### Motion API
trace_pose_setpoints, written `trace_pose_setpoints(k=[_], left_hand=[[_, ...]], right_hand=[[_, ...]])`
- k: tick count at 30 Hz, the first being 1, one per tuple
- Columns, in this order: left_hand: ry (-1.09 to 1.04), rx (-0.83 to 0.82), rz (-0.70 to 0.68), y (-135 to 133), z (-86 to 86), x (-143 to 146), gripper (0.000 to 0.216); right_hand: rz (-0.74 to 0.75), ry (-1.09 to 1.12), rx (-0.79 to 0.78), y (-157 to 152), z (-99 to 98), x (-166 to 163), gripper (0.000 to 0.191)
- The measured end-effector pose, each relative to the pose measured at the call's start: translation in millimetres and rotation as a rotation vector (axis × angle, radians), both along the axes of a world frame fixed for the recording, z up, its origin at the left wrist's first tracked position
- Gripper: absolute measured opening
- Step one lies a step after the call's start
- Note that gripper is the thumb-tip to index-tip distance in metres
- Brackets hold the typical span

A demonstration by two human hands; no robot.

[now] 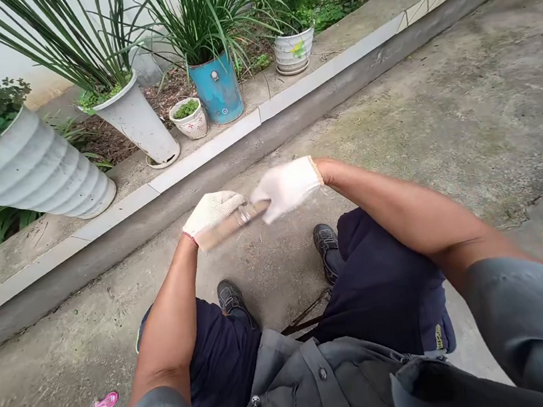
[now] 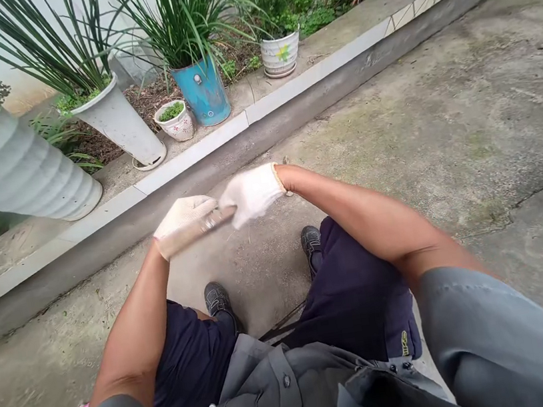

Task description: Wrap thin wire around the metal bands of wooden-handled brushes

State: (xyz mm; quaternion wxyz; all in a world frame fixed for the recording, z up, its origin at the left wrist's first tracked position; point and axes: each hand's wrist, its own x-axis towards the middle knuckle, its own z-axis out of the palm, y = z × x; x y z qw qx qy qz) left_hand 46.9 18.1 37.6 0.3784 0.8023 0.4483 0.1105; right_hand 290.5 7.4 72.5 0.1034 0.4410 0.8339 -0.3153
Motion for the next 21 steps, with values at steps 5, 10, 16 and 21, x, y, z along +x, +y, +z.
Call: trace_pose_setpoints(k=[5, 10, 16, 21], left_hand=[[-0.011, -0.085, -0.024, -5.4, -8.2, 17.5, 0.047], [0.136, -0.006, -0.107, -0.5, -8.3, 14.6, 0.044], [0.300, -0.034, -0.245, -2.2, -0.3, -8.5, 0.047], [0.237, -0.084, -0.337, -20.7, 16.9, -20.3, 0.042]], right_hand=[[-0.456, -0.003, 0.476, 29.0, -0.6, 18.0, 0.047], [-0.516, -0.304, 0.474, 44.2, -30.0, 42.2, 0.037], [-0.203, -0.485, 0.158, 11.4, -39.5, 25.8, 0.023], [-0.136, -0.419, 0.015, -19.4, -30.5, -4.6, 0.006]])
